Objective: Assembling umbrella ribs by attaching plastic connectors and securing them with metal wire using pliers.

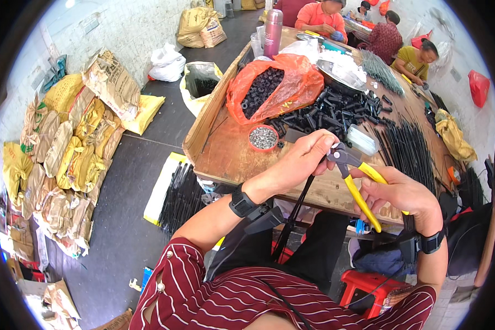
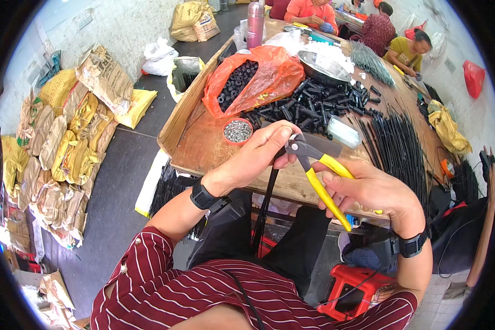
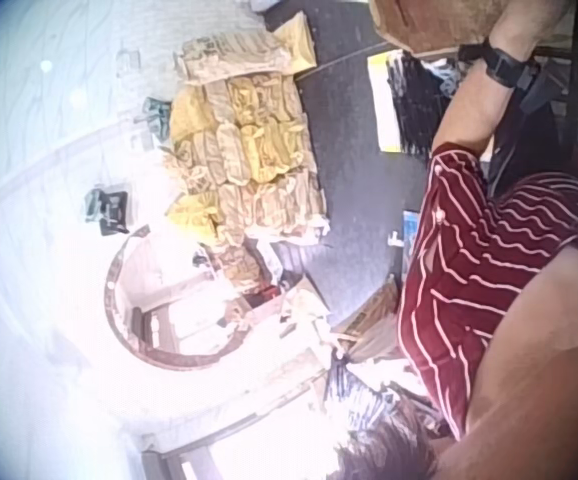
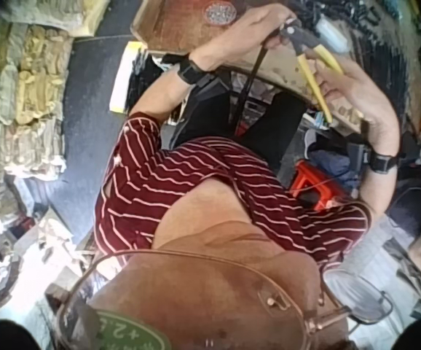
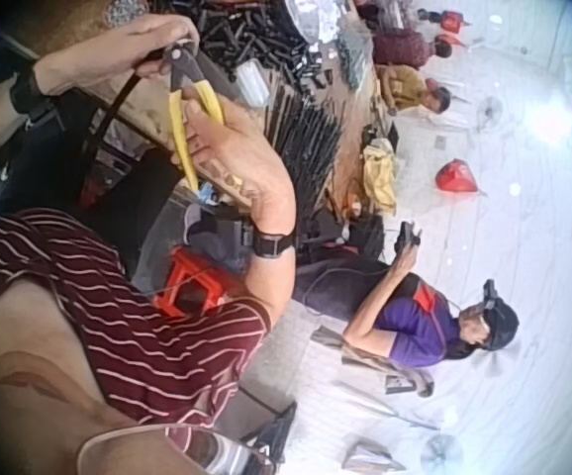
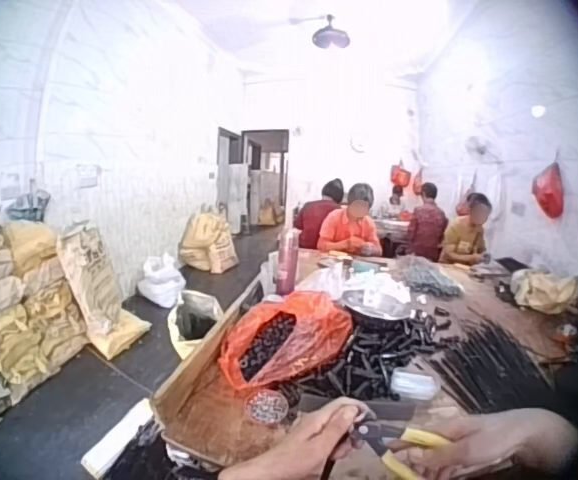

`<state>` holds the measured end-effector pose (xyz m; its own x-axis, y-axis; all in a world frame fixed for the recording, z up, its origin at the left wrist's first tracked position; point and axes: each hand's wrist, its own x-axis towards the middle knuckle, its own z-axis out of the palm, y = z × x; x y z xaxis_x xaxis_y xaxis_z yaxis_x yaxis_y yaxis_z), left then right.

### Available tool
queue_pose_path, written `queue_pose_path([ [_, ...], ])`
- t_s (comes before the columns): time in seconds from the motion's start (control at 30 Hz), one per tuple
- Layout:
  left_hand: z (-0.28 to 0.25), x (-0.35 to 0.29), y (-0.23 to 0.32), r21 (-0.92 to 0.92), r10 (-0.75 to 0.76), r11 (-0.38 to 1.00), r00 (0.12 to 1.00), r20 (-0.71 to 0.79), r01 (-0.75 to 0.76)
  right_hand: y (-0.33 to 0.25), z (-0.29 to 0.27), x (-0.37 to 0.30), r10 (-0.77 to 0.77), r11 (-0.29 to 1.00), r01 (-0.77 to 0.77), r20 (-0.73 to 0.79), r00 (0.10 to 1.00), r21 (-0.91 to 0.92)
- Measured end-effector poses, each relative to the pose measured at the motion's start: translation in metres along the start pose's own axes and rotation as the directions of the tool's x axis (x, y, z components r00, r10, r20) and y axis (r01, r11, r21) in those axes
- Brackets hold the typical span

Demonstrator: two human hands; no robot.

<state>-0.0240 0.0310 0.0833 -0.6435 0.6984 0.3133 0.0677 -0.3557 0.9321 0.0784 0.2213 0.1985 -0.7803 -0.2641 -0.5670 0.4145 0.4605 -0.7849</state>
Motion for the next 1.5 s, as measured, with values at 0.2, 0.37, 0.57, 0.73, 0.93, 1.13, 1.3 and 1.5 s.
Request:
queue_pose_path([
  [0.2,0.0,0.0,-0.002,-0.073,-0.008,0.997,1.0,-0.011,0.007,-0.005,0.004,-0.002,-0.026,1.0,0.026,-0.035,0.999,-0.018],
  [0.37,-0.001,0.0,-0.005,-0.114,0.002,0.993,1.0,-0.007,-0.003,0.005,0.004,0.001,-0.025,0.997,0.026,-0.021,0.999,0.069],
  [0.57,-0.001,0.0,-0.004,-0.115,-0.004,0.993,1.0,0.006,0.004,0.008,0.001,0.002,-0.005,0.994,0.005,0.005,1.0,0.111],
  [0.73,-0.001,0.0,-0.007,-0.126,0.012,0.992,1.0,0.012,-0.01,0.005,-0.002,0.001,0.006,0.994,-0.008,0.02,1.0,0.105],
  [0.93,0.003,0.001,-0.005,-0.089,0.005,0.996,1.0,0.003,-0.004,0.001,-0.005,-0.001,0.006,0.998,-0.007,0.018,1.0,0.068],
  [1.13,0.004,0.002,-0.002,0.058,0.026,0.998,0.999,-0.026,-0.025,-0.013,0.006,-0.003,0.038,0.991,-0.052,-0.108,0.993,-0.126],
  [1.3,0.005,0.0,-0.001,0.171,0.049,0.985,0.994,-0.096,-0.032,-0.013,0.02,0.0,-0.167,0.883,0.045,-0.222,0.961,-0.467],
  [1.5,-0.001,0.003,-0.008,-0.097,0.001,0.995,0.999,-0.054,-0.006,0.015,0.017,0.009,-0.181,0.977,0.136,-0.294,0.938,-0.167],
])
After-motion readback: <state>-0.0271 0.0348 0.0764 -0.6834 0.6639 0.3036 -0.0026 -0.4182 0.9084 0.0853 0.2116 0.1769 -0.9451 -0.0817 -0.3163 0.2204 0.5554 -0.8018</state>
